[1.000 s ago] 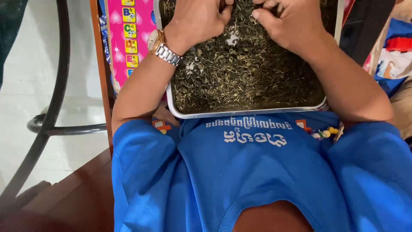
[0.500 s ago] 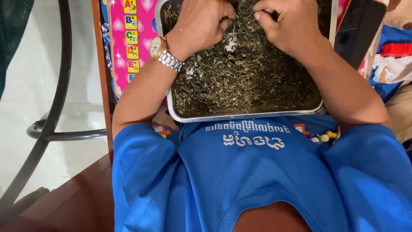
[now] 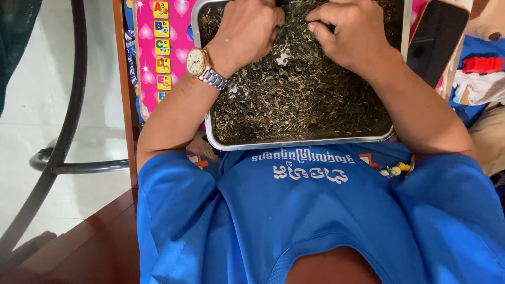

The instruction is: Sorting through a tray of dried tea leaves to remove stems and impurities by hand.

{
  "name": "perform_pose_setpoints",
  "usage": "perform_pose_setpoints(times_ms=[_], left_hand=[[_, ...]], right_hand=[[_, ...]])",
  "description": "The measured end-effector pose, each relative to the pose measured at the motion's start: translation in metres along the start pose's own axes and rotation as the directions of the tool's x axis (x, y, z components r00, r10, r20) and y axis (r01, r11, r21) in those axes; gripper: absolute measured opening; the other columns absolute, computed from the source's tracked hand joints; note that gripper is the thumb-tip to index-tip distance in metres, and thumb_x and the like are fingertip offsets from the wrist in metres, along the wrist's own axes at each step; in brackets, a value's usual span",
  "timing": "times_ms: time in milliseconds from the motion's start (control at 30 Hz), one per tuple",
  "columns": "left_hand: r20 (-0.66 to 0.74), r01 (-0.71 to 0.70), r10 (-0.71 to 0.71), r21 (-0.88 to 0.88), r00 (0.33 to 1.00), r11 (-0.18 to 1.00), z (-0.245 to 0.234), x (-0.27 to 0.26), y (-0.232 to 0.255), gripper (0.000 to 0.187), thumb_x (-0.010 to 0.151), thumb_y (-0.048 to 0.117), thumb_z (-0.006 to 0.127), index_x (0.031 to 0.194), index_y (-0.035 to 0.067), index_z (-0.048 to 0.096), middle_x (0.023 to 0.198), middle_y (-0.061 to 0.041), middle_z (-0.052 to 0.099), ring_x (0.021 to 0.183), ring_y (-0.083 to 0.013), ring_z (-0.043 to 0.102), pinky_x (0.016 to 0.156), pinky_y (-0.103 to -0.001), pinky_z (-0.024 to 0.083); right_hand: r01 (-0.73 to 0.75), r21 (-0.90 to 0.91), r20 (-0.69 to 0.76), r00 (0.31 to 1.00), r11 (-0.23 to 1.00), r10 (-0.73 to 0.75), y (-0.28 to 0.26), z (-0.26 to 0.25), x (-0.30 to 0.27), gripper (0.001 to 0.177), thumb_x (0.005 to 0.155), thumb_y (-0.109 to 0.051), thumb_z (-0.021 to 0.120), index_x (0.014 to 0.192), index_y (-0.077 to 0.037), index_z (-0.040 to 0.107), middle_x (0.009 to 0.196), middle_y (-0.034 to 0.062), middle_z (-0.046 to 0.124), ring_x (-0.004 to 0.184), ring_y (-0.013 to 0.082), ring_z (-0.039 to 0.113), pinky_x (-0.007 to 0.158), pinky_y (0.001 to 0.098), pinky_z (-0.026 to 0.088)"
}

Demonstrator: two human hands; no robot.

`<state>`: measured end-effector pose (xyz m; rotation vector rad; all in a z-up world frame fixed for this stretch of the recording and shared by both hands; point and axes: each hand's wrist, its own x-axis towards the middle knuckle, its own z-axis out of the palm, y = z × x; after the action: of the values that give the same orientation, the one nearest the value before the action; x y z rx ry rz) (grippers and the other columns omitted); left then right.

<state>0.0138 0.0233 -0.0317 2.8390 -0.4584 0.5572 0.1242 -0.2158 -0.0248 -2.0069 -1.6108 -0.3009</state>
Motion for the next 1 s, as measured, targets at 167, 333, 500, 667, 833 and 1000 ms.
perform_pose_setpoints(times_ms=[167, 333, 500, 667, 833, 1000], left_hand=[[0.140, 0.111, -0.110, 0.000, 0.984, 0.994, -0.012, 0.005, 0.012, 0.025, 0.074, -0.022, 0.064, 0.072, 0.004, 0.066, 0.065, -0.007, 0.064, 0.051, -0.0197, 0.065, 0.043, -0.025, 0.056], [0.139, 0.092, -0.099, 0.059, 0.985, 0.994, 0.034, -0.005, -0.008, 0.012, 0.082, 0.016, 0.065, 0.076, 0.007, 0.071, 0.074, -0.011, 0.067, 0.064, -0.0343, 0.070, 0.052, -0.051, 0.057], [0.112, 0.087, -0.085, -0.020, 0.990, 0.996, 0.020, 0.001, -0.004, 0.017, 0.089, 0.020, 0.064, 0.077, 0.008, 0.068, 0.074, -0.010, 0.067, 0.069, -0.0354, 0.070, 0.054, -0.047, 0.056], [0.236, 0.162, -0.119, -0.170, 0.964, 0.972, -0.007, 0.009, 0.009, 0.017, 0.093, 0.021, 0.064, 0.089, 0.005, 0.068, 0.083, -0.016, 0.068, 0.078, -0.0412, 0.071, 0.064, -0.053, 0.058], [0.255, 0.222, -0.154, -0.260, 0.954, 0.940, -0.020, 0.010, 0.011, 0.017, 0.092, 0.022, 0.066, 0.085, 0.006, 0.067, 0.079, -0.016, 0.069, 0.080, -0.0425, 0.071, 0.067, -0.051, 0.058], [0.250, 0.279, -0.203, -0.319, 0.947, 0.906, -0.026, 0.011, 0.014, 0.017, 0.089, 0.022, 0.071, 0.080, 0.007, 0.069, 0.072, -0.014, 0.072, 0.077, -0.0419, 0.072, 0.067, -0.048, 0.058]], right_hand=[[0.053, -0.241, 0.074, 0.997, 0.969, -0.036, 0.011, 0.008, 0.001, 0.015, 0.097, -0.024, 0.081, 0.111, -0.019, 0.084, 0.098, 0.0037, 0.077, 0.083, 0.0239, 0.072, 0.067, 0.0381, 0.053], [0.012, -0.380, 0.106, 0.994, 0.925, 0.031, -0.002, 0.015, -0.002, 0.023, 0.100, -0.040, 0.057, 0.091, -0.021, 0.069, 0.078, 0.0005, 0.067, 0.068, 0.0253, 0.071, 0.058, 0.0405, 0.057], [-0.135, -0.377, 0.290, 0.922, 0.916, 0.255, 0.007, 0.026, -0.003, 0.029, 0.094, -0.042, 0.051, 0.103, -0.021, 0.068, 0.087, 0.0053, 0.073, 0.079, 0.0319, 0.075, 0.067, 0.0515, 0.060], [-0.140, -0.286, 0.410, 0.876, 0.948, 0.254, -0.007, 0.007, 0.010, 0.021, 0.092, -0.038, 0.059, 0.098, -0.021, 0.069, 0.082, 0.0030, 0.075, 0.073, 0.0316, 0.075, 0.063, 0.0501, 0.060], [-0.198, -0.204, 0.367, 0.892, 0.959, 0.263, -0.016, -0.004, 0.014, 0.020, 0.093, -0.037, 0.061, 0.097, -0.019, 0.069, 0.086, 0.0031, 0.077, 0.078, 0.0330, 0.076, 0.068, 0.0510, 0.060], [-0.233, -0.159, 0.369, 0.887, 0.959, 0.277, -0.022, -0.015, 0.021, 0.024, 0.092, -0.036, 0.063, 0.104, -0.018, 0.072, 0.091, 0.0055, 0.078, 0.081, 0.0354, 0.076, 0.071, 0.0522, 0.060]])
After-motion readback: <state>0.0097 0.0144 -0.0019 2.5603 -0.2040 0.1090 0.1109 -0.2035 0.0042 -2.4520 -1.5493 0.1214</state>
